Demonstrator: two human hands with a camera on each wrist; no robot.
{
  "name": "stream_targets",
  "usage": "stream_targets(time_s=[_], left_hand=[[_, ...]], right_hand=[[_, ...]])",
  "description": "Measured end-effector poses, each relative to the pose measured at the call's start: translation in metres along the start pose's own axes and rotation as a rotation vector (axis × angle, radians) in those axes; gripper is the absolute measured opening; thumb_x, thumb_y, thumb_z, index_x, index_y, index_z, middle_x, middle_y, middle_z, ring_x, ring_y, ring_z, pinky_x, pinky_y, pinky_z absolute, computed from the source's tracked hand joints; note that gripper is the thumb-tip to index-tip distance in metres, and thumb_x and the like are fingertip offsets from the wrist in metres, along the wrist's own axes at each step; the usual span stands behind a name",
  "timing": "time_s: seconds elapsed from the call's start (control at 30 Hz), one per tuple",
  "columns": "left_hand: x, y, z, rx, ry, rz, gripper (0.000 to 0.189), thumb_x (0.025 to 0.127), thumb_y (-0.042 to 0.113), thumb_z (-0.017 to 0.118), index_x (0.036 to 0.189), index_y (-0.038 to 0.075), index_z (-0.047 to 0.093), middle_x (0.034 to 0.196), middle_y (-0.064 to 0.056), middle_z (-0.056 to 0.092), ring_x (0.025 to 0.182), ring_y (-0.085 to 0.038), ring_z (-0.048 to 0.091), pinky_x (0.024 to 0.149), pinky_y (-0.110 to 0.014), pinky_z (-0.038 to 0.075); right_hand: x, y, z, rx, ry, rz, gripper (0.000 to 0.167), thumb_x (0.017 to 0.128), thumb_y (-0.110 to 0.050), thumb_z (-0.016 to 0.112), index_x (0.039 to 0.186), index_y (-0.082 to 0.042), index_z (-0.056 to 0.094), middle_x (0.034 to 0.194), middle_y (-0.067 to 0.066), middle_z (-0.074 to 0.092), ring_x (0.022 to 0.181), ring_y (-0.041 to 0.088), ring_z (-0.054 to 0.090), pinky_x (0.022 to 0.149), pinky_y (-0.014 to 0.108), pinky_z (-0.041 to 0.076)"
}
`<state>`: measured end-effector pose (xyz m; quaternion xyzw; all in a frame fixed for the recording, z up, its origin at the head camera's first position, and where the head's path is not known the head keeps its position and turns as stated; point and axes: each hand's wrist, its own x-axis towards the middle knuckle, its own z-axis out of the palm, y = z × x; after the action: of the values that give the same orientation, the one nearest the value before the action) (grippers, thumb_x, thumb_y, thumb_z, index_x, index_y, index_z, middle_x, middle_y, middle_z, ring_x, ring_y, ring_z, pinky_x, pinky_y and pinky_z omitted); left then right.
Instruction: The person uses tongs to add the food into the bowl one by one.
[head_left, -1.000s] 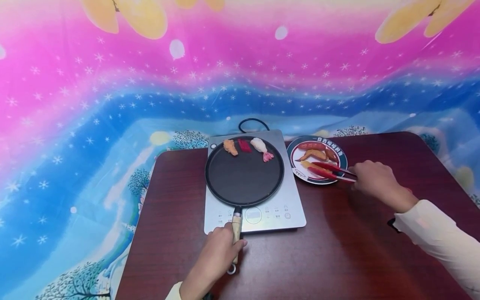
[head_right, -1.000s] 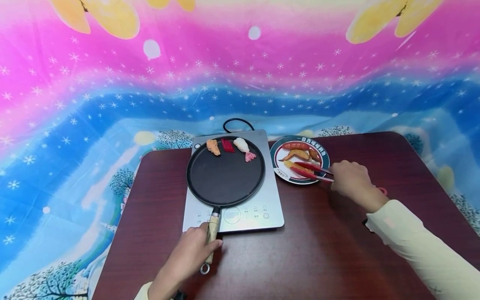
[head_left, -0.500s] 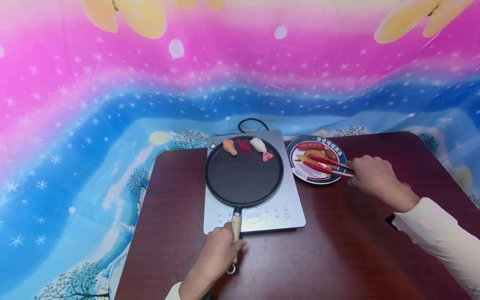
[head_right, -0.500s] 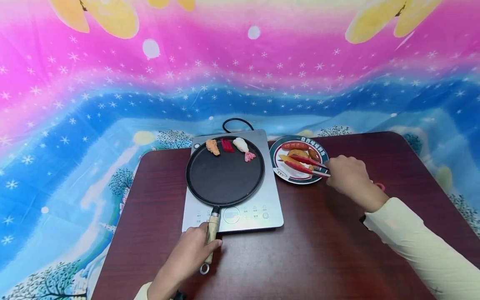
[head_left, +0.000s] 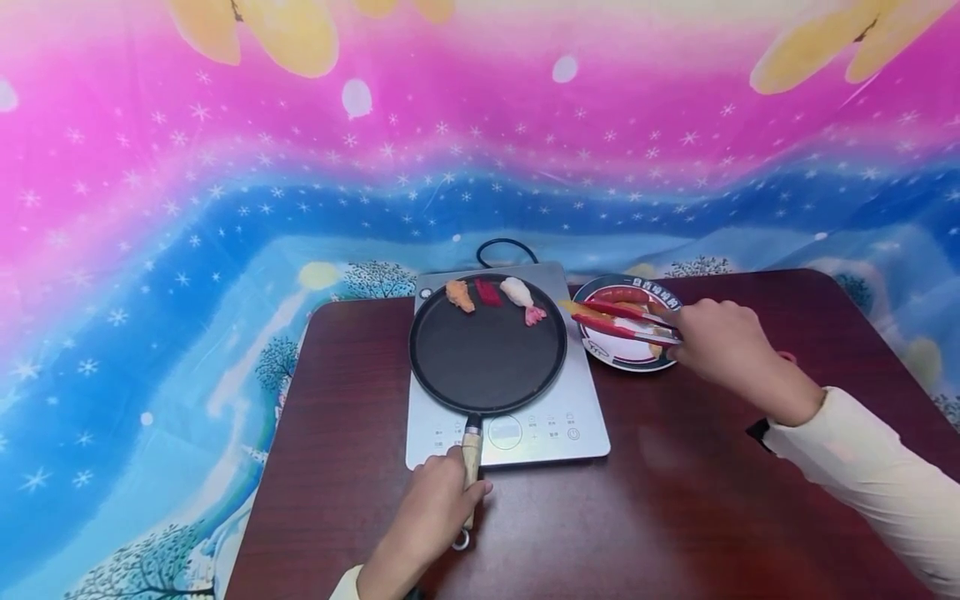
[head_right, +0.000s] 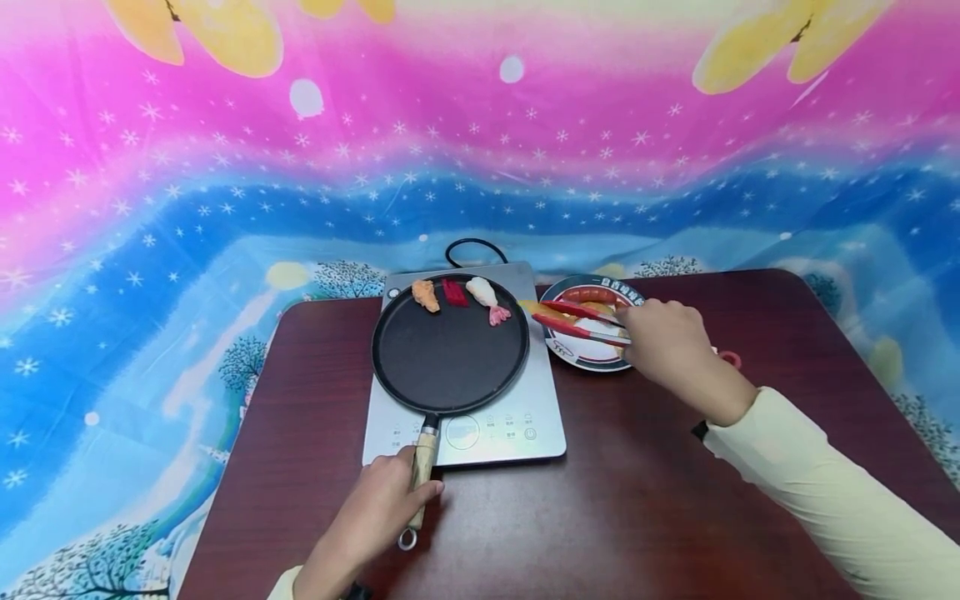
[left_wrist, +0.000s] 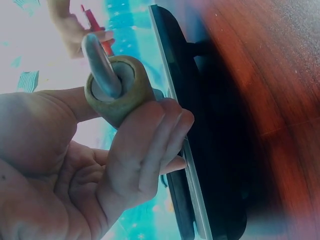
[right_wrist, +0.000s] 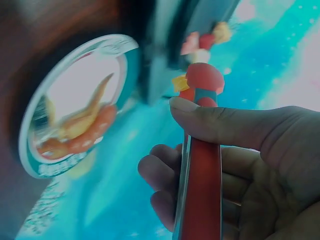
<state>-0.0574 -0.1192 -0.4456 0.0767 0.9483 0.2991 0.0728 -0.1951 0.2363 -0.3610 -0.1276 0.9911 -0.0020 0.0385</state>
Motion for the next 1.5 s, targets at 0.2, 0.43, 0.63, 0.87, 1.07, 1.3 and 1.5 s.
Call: stream_targets(time_s=[0.2, 0.43, 0.63, 0.87, 1.07, 1.3, 1.5], left_hand=[[0.000, 0.000, 0.000, -0.002, 0.000, -0.004, 0.032, 0.084, 0.022, 0.084, 0.092, 0.000, 0.063, 0.062, 0.000, 0.055, 0.052, -0.009, 0.052, 0.047, -0.024, 0.042], [0.001, 0.001, 0.000, 0.004, -0.008, -0.014, 0.033, 0.085, 0.023, 0.084, 0.091, -0.001, 0.062, 0.063, -0.001, 0.055, 0.051, -0.010, 0.052, 0.046, -0.024, 0.042], [0.000, 0.000, 0.000, 0.007, -0.005, -0.003, 0.031, 0.085, 0.022, 0.084, 0.089, 0.001, 0.061, 0.062, -0.001, 0.054, 0.051, -0.010, 0.051, 0.046, -0.023, 0.041], [0.000, -0.001, 0.000, -0.005, -0.004, 0.006, 0.031, 0.086, 0.022, 0.083, 0.090, 0.001, 0.060, 0.063, -0.001, 0.055, 0.049, -0.009, 0.050, 0.045, -0.023, 0.041], [0.000, -0.001, 0.001, 0.005, 0.000, 0.007, 0.031, 0.086, 0.023, 0.083, 0.090, 0.002, 0.060, 0.063, 0.000, 0.055, 0.050, -0.009, 0.050, 0.045, -0.023, 0.041], [0.001, -0.001, 0.001, 0.035, 0.009, 0.000, 0.032, 0.085, 0.023, 0.084, 0.090, 0.002, 0.061, 0.063, -0.001, 0.056, 0.052, -0.011, 0.053, 0.047, -0.025, 0.041], [0.002, -0.001, 0.001, 0.047, 0.003, 0.004, 0.031, 0.085, 0.024, 0.083, 0.089, 0.003, 0.061, 0.063, -0.001, 0.056, 0.053, -0.011, 0.053, 0.049, -0.026, 0.042]], right_hand=[[0.007, -0.035, -0.011, -0.025, -0.011, -0.053, 0.050, 0.081, -0.020, 0.083, 0.129, -0.009, 0.070, 0.087, 0.017, 0.073, 0.067, 0.033, 0.061, 0.051, 0.048, 0.050], [0.026, -0.078, -0.015, -0.066, 0.016, -0.120, 0.033, 0.081, -0.016, 0.083, 0.111, -0.009, 0.075, 0.094, 0.014, 0.075, 0.073, 0.033, 0.065, 0.061, 0.050, 0.055], [0.041, -0.115, -0.013, -0.065, -0.043, -0.126, 0.032, 0.083, -0.019, 0.083, 0.111, -0.006, 0.075, 0.093, 0.014, 0.074, 0.074, 0.029, 0.063, 0.066, 0.045, 0.057], [0.060, -0.146, -0.007, -0.073, -0.074, -0.155, 0.025, 0.086, -0.018, 0.079, 0.107, -0.005, 0.075, 0.095, 0.015, 0.073, 0.077, 0.029, 0.064, 0.067, 0.044, 0.058], [0.073, -0.165, -0.001, -0.118, -0.087, -0.181, 0.024, 0.089, -0.021, 0.078, 0.109, -0.008, 0.076, 0.100, 0.012, 0.075, 0.079, 0.027, 0.065, 0.072, 0.042, 0.059], [0.083, -0.184, 0.004, -0.132, -0.066, -0.187, 0.018, 0.092, -0.021, 0.074, 0.106, -0.011, 0.077, 0.101, 0.009, 0.076, 0.085, 0.028, 0.068, 0.074, 0.044, 0.061], [0.089, -0.194, 0.006, -0.134, -0.077, -0.174, 0.023, 0.093, -0.024, 0.074, 0.111, -0.011, 0.077, 0.102, 0.009, 0.075, 0.090, 0.027, 0.070, 0.080, 0.045, 0.062]])
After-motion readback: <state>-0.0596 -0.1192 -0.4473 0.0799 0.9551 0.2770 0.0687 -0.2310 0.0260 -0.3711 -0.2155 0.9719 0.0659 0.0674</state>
